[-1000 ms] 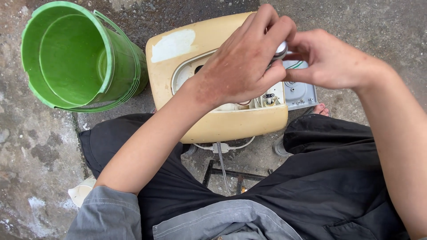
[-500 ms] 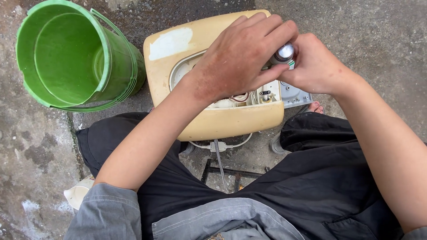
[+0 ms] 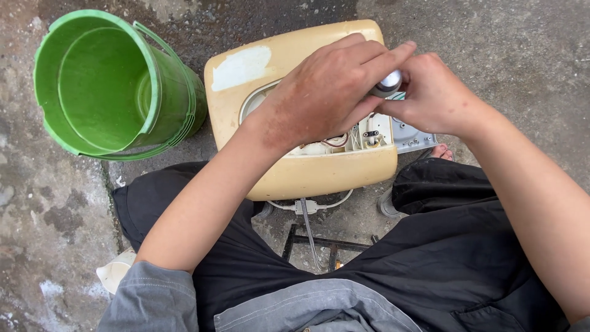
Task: The person is using a screwdriver to secure wire connections and adjust internal components of a disassembled appliance.
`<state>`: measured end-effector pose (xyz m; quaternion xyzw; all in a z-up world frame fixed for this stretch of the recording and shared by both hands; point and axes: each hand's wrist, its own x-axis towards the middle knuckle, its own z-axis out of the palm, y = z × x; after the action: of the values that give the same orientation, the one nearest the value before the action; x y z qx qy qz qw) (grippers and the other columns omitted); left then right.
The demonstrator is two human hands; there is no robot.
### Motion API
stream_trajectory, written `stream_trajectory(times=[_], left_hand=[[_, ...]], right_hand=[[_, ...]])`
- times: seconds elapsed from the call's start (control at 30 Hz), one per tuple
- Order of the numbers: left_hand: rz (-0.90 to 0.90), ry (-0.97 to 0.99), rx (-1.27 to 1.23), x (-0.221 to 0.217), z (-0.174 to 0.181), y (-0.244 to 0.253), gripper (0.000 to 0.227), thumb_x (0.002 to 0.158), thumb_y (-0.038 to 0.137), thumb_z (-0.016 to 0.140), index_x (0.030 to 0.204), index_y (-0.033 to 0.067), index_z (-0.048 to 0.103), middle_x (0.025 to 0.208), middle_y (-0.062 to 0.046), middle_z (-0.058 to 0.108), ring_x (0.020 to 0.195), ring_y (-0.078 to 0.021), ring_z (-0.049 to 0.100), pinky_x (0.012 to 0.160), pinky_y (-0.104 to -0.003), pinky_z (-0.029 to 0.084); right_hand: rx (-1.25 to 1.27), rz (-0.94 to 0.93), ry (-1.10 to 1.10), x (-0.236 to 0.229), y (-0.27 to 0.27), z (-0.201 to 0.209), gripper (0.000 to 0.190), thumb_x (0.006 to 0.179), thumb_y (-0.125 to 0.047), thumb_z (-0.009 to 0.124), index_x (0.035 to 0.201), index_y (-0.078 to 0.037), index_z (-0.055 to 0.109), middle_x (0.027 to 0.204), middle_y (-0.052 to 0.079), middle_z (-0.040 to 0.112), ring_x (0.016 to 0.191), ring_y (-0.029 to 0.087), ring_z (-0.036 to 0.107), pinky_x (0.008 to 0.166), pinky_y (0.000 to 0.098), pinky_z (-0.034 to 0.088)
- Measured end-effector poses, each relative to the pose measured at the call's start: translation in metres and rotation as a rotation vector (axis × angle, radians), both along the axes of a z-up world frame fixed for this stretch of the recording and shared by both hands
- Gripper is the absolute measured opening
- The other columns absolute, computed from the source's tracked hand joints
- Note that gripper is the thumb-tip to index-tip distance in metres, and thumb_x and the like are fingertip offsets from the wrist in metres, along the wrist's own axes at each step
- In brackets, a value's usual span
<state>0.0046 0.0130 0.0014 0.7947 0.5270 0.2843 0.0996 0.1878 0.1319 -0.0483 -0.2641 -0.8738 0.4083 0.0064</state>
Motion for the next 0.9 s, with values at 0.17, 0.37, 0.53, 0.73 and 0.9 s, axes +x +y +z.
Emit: stream_trajectory(times=[0.17, 0.37, 0.53, 0.73, 0.9], left_hand=[[0.06, 0.031, 0.066, 0.007, 0.001, 0.0, 0.039, 0.082, 0.018, 0.088, 0.109, 0.0036, 0.065, 0.099, -0.007, 0.062, 0.085, -0.0239, 0.062, 0.079, -0.039, 0.053], [0.021, -0.037, 0.006, 0.001, 0.004, 0.0, 0.049, 0.078, 0.007, 0.085, 0.12, 0.0035, 0.061, 0.097, -0.007, 0.066, 0.086, -0.0261, 0.066, 0.079, -0.041, 0.053], [0.092, 0.109, 0.089, 0.008, 0.0, 0.0, 0.044, 0.083, 0.024, 0.089, 0.117, 0.0096, 0.066, 0.105, -0.004, 0.062, 0.091, -0.0213, 0.062, 0.082, -0.035, 0.052], [0.234, 0.078, 0.139, 0.016, -0.021, 0.007, 0.045, 0.082, 0.028, 0.093, 0.102, 0.0035, 0.061, 0.086, -0.008, 0.064, 0.061, -0.0197, 0.064, 0.06, -0.033, 0.054], [0.152, 0.004, 0.053, 0.016, -0.004, 0.005, 0.04, 0.079, 0.014, 0.088, 0.107, 0.0024, 0.062, 0.091, -0.007, 0.066, 0.077, -0.0218, 0.067, 0.073, -0.037, 0.056]], right_hand=[[0.174, -0.081, 0.242, -0.011, -0.015, -0.007, 0.041, 0.057, 0.0, 0.09, 0.095, 0.003, 0.076, 0.098, 0.013, 0.08, 0.08, 0.022, 0.073, 0.065, 0.0367, 0.057], [-0.049, 0.051, 0.155, 0.001, -0.001, -0.005, 0.038, 0.076, -0.005, 0.08, 0.11, 0.005, 0.065, 0.096, 0.012, 0.072, 0.074, 0.021, 0.064, 0.067, 0.0334, 0.055], [0.036, -0.045, 0.092, -0.004, -0.007, 0.0, 0.035, 0.063, 0.002, 0.09, 0.095, 0.003, 0.075, 0.089, 0.01, 0.077, 0.069, 0.017, 0.064, 0.063, 0.0337, 0.056], [0.181, -0.105, 0.342, -0.009, -0.011, -0.025, 0.032, 0.065, 0.003, 0.088, 0.088, 0.006, 0.066, 0.087, 0.014, 0.073, 0.072, 0.019, 0.061, 0.061, 0.0351, 0.05], [-0.027, 0.031, 0.248, 0.003, 0.003, -0.002, 0.042, 0.07, 0.005, 0.08, 0.109, 0.004, 0.066, 0.099, 0.012, 0.071, 0.085, 0.022, 0.064, 0.076, 0.0349, 0.054]])
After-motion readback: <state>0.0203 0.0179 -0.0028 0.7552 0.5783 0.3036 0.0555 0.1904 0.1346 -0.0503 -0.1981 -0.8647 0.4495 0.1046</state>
